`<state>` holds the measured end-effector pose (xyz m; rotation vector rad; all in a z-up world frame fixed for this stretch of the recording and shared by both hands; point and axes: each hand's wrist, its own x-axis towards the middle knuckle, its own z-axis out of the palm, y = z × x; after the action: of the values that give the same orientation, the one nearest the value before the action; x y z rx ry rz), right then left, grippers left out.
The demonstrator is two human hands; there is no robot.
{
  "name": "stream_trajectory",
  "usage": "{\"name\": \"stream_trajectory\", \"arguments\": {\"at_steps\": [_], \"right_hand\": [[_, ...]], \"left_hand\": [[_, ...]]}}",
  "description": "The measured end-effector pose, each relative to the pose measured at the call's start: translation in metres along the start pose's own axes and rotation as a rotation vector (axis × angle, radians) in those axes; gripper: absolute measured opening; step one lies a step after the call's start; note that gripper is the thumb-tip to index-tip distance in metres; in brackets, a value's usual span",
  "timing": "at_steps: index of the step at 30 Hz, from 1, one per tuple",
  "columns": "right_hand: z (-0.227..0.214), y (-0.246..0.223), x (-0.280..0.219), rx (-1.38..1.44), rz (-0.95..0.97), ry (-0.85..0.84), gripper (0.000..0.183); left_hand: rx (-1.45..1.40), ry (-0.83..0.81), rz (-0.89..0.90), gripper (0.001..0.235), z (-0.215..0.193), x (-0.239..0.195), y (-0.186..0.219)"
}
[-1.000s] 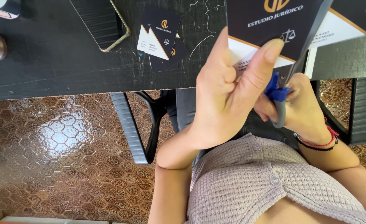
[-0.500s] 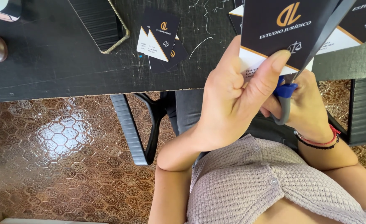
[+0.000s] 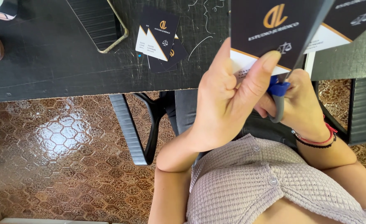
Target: Cutting business cards from a printed sheet using scissors
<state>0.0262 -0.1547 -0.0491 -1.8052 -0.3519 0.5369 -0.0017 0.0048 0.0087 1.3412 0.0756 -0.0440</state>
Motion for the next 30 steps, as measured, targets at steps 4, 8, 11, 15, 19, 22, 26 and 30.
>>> {"name": "stream_trajectory", "arguments": {"at_steps": [4, 8, 11, 15, 19, 22, 26, 30], "right_hand": [[0.003, 0.002, 0.003, -0.012, 0.000, -0.046, 0.057], [0.007, 0.001, 0.006, -0.012, 0.023, -0.059, 0.056], [0.010, -0.002, 0.010, -0.014, 0.012, -0.089, 0.060], [0.019, -0.001, 0.018, -0.009, -0.002, -0.125, 0.055], [0.033, -0.005, 0.027, 0.000, 0.047, -0.150, 0.046], [0.043, -0.004, 0.034, 0.000, 0.060, -0.189, 0.059], [0.054, -0.006, 0.043, 0.054, 0.095, -0.249, 0.050], [0.056, 0.003, 0.044, 0.130, 0.217, -0.421, 0.057]], "left_hand": [[-0.042, 0.007, 0.019, 0.027, -0.004, -0.001, -0.003], [-0.028, 0.039, 0.021, 0.025, -0.010, -0.004, -0.007], [0.045, 0.108, 0.036, 0.027, -0.015, -0.007, -0.015], [0.023, 0.131, 0.072, 0.023, -0.021, -0.009, -0.014], [-0.009, 0.182, 0.074, 0.025, -0.030, -0.009, -0.009], [0.112, 0.310, 0.070, 0.023, -0.042, -0.011, -0.018], [0.053, 0.340, 0.057, 0.028, -0.054, -0.008, -0.023], [-0.133, 0.463, 0.051, 0.016, -0.078, 0.003, -0.049]]}}
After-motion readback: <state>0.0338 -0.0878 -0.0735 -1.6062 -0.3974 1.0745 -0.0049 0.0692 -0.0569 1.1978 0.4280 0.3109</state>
